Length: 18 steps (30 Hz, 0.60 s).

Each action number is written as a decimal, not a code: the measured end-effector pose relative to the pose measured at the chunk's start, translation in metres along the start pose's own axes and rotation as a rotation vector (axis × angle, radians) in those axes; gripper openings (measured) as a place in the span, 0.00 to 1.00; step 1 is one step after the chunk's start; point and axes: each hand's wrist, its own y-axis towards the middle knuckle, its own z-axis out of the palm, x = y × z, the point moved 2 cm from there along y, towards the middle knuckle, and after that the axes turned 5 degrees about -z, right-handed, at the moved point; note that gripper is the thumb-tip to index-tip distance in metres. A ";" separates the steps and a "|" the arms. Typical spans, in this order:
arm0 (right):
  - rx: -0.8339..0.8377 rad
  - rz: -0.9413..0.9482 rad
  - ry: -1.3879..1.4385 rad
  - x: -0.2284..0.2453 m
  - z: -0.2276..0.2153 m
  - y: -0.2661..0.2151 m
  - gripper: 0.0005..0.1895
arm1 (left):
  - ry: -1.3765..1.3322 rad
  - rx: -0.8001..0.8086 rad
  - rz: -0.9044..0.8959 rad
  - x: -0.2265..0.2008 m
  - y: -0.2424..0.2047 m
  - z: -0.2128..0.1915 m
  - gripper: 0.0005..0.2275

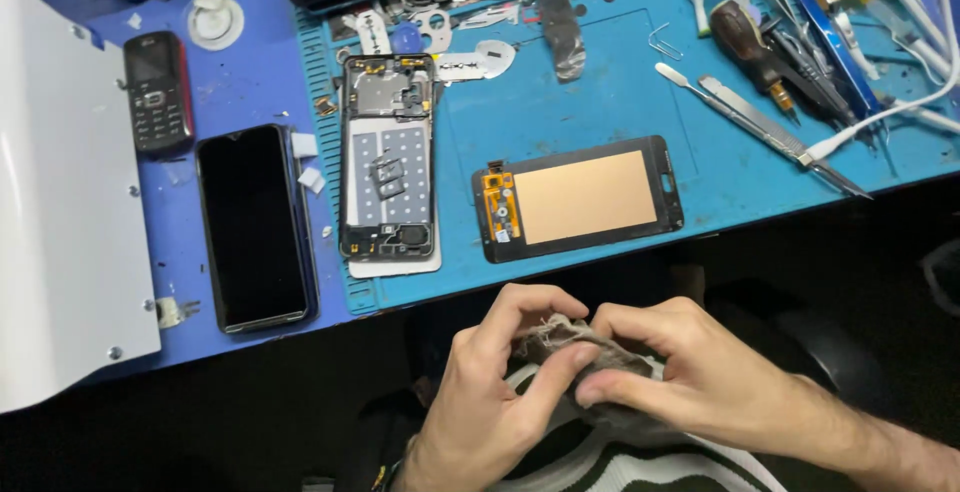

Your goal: The person wipes the inside of a disassembled phone frame with a gray cloth, repeatedly rubbing the gold-colored midplate and edges. They then use a thin metal tool to scrape and clean the frame edges, handle small phone components, and resume wiping the frame with the cloth.

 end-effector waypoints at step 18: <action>-0.611 -0.036 -0.001 -0.049 -0.104 -0.048 0.12 | 1.087 -0.108 0.535 0.018 0.062 0.021 0.27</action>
